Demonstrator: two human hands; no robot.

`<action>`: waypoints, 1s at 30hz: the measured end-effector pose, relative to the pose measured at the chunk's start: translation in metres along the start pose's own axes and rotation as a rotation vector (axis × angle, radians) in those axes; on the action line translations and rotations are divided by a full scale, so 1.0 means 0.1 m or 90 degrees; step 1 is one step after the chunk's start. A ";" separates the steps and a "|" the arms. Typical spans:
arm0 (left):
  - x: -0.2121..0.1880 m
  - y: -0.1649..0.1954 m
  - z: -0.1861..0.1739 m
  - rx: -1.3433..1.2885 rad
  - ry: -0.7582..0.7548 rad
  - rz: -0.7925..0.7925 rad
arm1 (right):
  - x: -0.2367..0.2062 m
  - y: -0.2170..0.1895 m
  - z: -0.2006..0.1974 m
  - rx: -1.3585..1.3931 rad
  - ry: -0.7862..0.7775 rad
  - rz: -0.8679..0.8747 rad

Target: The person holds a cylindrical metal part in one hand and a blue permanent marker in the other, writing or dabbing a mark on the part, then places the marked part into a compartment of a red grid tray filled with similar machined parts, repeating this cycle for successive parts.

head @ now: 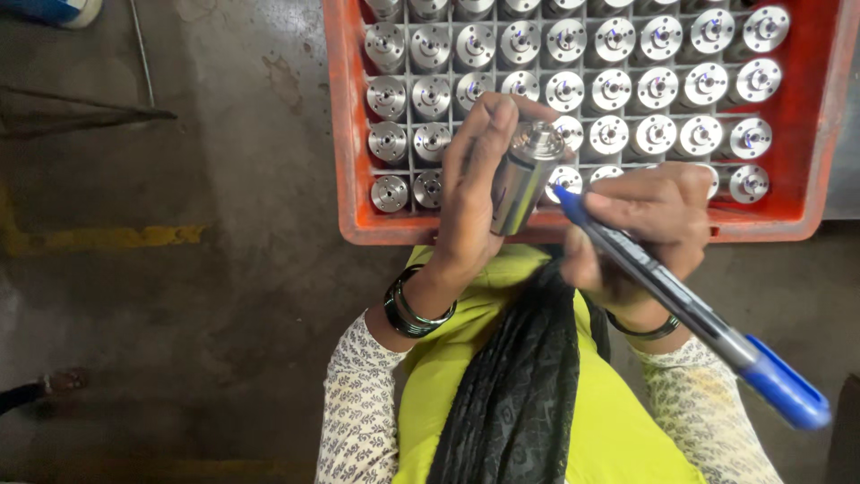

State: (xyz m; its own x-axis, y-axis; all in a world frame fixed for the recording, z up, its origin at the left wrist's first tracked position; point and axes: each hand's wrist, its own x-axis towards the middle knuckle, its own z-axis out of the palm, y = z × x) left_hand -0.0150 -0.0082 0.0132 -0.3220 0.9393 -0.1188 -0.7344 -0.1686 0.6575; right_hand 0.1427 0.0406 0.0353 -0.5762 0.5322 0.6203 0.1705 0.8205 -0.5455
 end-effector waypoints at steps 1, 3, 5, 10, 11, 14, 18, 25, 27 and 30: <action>0.00 -0.01 -0.01 -0.003 -0.012 0.011 | 0.00 0.01 0.02 0.024 -0.014 -0.006; -0.01 -0.03 -0.03 -0.011 -0.035 0.029 | -0.02 0.01 0.09 0.033 -0.008 -0.038; -0.01 -0.07 -0.05 0.066 -0.039 0.086 | -0.05 0.01 0.14 0.005 0.033 -0.090; -0.02 -0.10 -0.08 0.039 -0.010 0.042 | -0.08 0.04 0.00 0.003 -0.002 -0.013; -0.02 -0.10 -0.08 0.020 -0.014 0.048 | -0.08 0.06 -0.01 -0.018 -0.004 -0.022; -0.01 -0.07 -0.07 -0.012 -0.014 0.043 | -0.11 0.10 0.03 -0.042 0.004 -0.079; -0.03 -0.03 -0.05 -0.027 0.005 0.010 | -0.25 0.17 0.14 0.073 0.047 -0.077; 0.13 0.33 0.11 0.498 -0.189 0.198 | -0.47 0.57 -0.34 0.020 0.222 0.124; 0.45 0.43 0.20 0.665 -0.260 0.337 | -0.51 0.63 -0.37 0.052 0.264 0.152; 1.17 0.36 0.35 0.869 -0.289 0.578 | -0.54 0.62 -0.31 0.081 0.296 0.147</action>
State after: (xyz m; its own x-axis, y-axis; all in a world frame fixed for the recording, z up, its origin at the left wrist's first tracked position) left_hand -0.0587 0.1059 0.0490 0.0447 0.7364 0.6751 0.6642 -0.5267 0.5305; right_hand 0.2087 0.0696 -0.0147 -0.1152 0.7555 0.6449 0.1357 0.6551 -0.7432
